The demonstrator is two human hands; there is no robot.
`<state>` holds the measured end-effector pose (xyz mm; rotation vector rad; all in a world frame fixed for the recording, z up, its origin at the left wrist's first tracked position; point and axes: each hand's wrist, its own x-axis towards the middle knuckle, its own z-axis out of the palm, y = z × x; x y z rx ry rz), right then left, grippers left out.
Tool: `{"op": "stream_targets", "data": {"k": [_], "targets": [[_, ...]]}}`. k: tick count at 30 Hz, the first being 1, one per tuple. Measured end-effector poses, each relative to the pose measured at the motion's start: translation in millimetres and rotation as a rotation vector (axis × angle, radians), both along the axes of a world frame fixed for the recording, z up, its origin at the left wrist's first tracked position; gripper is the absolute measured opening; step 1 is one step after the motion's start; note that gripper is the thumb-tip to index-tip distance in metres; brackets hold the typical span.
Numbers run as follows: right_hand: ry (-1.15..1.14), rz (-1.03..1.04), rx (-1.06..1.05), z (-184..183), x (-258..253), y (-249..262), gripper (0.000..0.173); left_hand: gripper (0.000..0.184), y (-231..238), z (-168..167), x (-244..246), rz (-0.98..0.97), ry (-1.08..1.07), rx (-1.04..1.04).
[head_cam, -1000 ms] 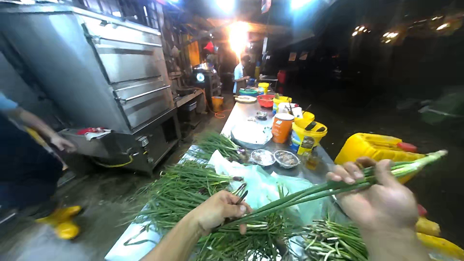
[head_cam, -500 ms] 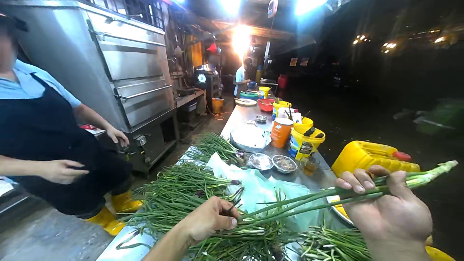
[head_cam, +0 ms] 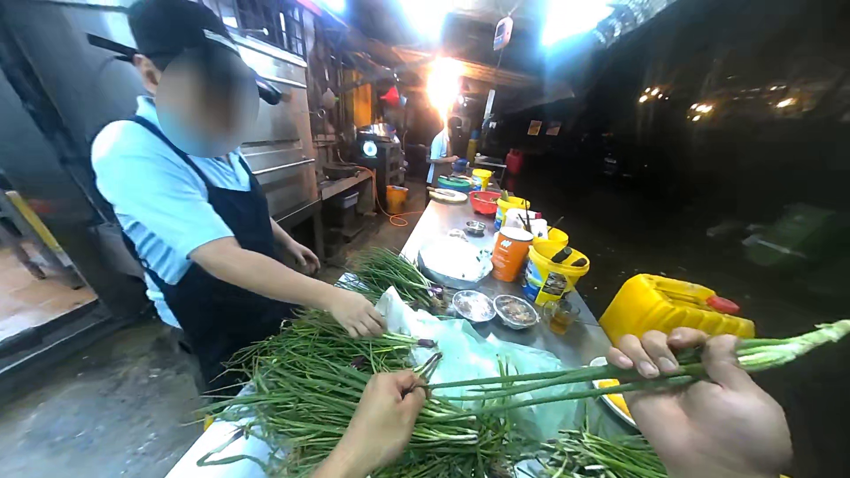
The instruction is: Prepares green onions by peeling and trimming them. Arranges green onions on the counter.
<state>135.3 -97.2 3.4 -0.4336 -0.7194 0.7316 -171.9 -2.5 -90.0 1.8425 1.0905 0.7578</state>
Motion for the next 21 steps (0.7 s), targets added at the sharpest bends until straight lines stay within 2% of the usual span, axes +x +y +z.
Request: {"op": "stream_targets", "data": {"k": [5, 9, 11, 13, 14, 17, 19, 21], "targets": [[0.000, -0.014, 0.012, 5, 2, -1, 0.064, 0.025, -1, -19, -7, -0.122, 0.102, 0.364], [-0.010, 0.013, 0.048, 4, -2, 1, 0.065, 0.022, -1, -23, -15, -0.106, 0.135, 0.472], [-0.017, 0.031, 0.060, 4, -5, -2, 0.064, 0.023, -5, -23, -12, -0.026, 0.148, 0.387], [-0.034, 0.062, 0.086, 5, -7, -5, 0.062, 0.024, -9, -20, 0, 0.092, 0.076, 0.182], [-0.046, 0.076, 0.093, 5, -11, -5, 0.062, 0.024, -10, -19, 3, 0.176, -0.037, 0.052], [-0.081, 0.062, 0.123, 8, -17, -6, 0.064, 0.029, -7, -24, 18, 0.454, -0.593, -0.342], [-0.110, 0.020, 0.151, 12, -13, -10, 0.064, 0.028, -2, -28, 19, 0.544, -0.702, -0.399], [-0.118, 0.020, 0.170, 17, -8, -13, 0.065, 0.024, 0, -32, 10, 0.483, -0.647, -0.287]]}}
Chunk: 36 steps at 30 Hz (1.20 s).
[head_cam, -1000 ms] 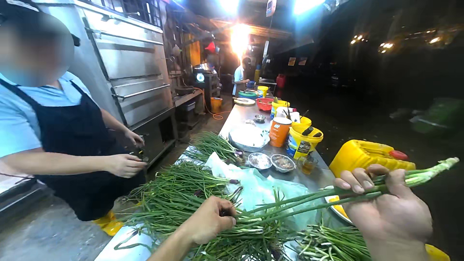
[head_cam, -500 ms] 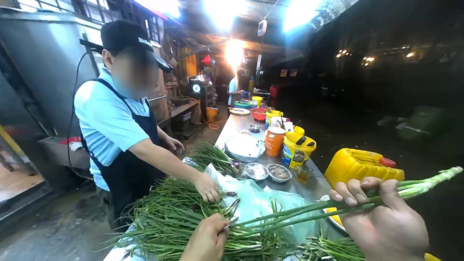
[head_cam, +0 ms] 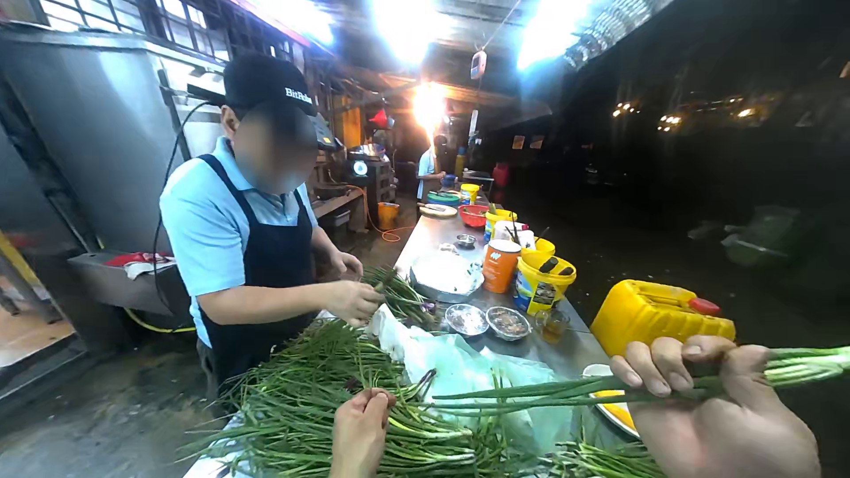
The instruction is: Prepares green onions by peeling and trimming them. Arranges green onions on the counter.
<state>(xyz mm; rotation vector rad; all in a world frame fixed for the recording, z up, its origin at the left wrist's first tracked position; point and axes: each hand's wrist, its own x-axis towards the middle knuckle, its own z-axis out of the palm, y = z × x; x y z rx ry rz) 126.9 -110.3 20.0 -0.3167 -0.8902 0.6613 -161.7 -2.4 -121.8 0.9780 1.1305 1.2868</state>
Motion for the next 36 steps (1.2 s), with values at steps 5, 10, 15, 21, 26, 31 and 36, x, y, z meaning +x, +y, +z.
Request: {"op": "stream_targets", "data": {"k": [5, 10, 15, 21, 26, 31, 36], "targets": [[-0.020, 0.074, 0.022, -1, 12, -6, 0.063, 0.022, 3, 14, -20, -0.182, 0.195, 0.294], [-0.020, 0.115, 0.039, -1, 18, -9, 0.062, 0.021, 12, 22, -32, -0.262, 0.466, 0.312], [-0.016, 0.086, 0.045, -1, 27, -12, 0.065, 0.035, 10, 6, -35, -0.217, 0.795, 0.465], [-0.014, 0.067, 0.050, 1, 28, -11, 0.064, 0.021, -8, 15, -26, -0.214, 0.484, 0.914], [0.034, 0.094, 0.060, 3, 26, -12, 0.062, 0.017, -18, 10, -16, -0.291, 0.834, 1.006], [-0.017, 0.121, 0.085, 3, 24, -13, 0.057, 0.013, -34, 20, -8, -0.272, 0.656, 0.664], [-0.036, 0.108, 0.138, 3, 19, -16, 0.051, 0.015, -42, 22, 22, -0.096, 0.075, 0.059]]}}
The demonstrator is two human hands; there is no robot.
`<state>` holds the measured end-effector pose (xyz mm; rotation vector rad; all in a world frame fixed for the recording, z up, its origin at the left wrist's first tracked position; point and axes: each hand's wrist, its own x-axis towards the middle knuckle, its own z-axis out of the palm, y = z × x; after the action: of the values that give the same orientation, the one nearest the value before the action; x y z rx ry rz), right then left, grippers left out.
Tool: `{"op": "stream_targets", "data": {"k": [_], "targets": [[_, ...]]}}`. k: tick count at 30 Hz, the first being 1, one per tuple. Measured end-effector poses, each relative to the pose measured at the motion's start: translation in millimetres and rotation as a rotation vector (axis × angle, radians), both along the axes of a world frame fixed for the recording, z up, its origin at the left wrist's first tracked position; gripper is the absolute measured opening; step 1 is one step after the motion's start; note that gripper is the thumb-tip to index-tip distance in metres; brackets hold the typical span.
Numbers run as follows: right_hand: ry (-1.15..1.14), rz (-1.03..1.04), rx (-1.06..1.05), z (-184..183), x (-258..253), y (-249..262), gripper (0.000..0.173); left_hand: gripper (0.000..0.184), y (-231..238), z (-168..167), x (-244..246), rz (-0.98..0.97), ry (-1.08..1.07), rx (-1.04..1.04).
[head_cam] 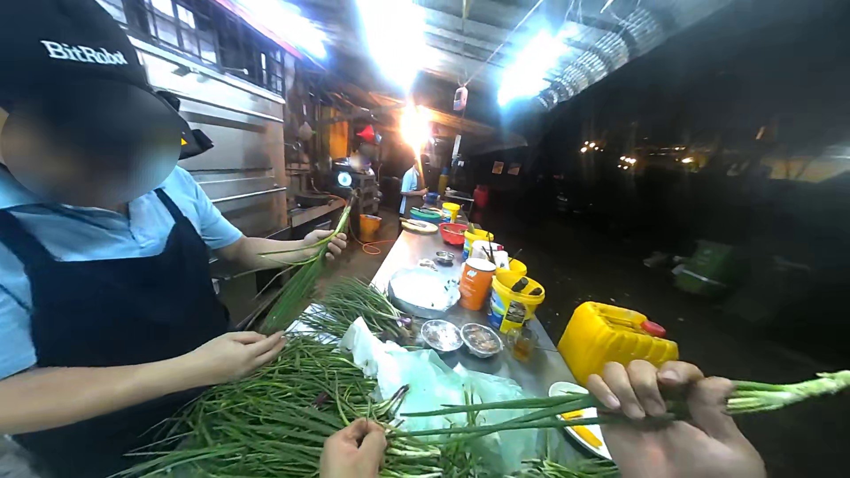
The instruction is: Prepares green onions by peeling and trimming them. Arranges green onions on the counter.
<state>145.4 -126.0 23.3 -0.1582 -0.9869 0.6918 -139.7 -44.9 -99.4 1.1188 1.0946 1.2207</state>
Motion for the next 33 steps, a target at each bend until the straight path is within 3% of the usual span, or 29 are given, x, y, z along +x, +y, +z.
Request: {"op": "stream_targets", "data": {"k": [5, 8, 11, 15, 17, 19, 24, 30, 33], "targets": [[-0.013, -0.018, 0.034, 7, -1, -3, 0.047, 0.022, 16, 0, 6, 0.115, -0.219, -0.256], [-0.056, -0.066, 0.059, 12, 11, -10, 0.048, 0.011, 35, -18, -14, 0.006, 0.031, 0.018], [-0.105, -0.015, 0.029, 10, 12, -12, 0.045, 0.033, 47, 0, -30, -0.060, 0.330, 0.375], [-0.121, 0.133, 0.012, 4, 5, -5, 0.038, 0.007, 65, 23, -19, -0.058, 0.324, 0.595], [-0.106, 0.188, 0.007, 2, -2, 1, 0.036, 0.005, 68, 30, -17, -0.131, 0.327, 0.640], [-0.091, 0.202, 0.009, 3, -3, 1, 0.037, 0.017, 66, 36, -8, -0.288, 0.331, 0.636], [-0.098, 0.237, 0.021, 0, -2, 8, 0.037, 0.016, 62, 34, 0, -0.590, 0.505, 0.666], [-0.038, 0.251, 0.032, -3, 0, 7, 0.039, 0.013, 58, 19, 16, -0.489, 0.495, 0.723], [-0.109, 0.181, -0.002, -4, 6, 2, 0.042, 0.013, 40, 31, 38, -0.336, 0.407, 0.438]]}}
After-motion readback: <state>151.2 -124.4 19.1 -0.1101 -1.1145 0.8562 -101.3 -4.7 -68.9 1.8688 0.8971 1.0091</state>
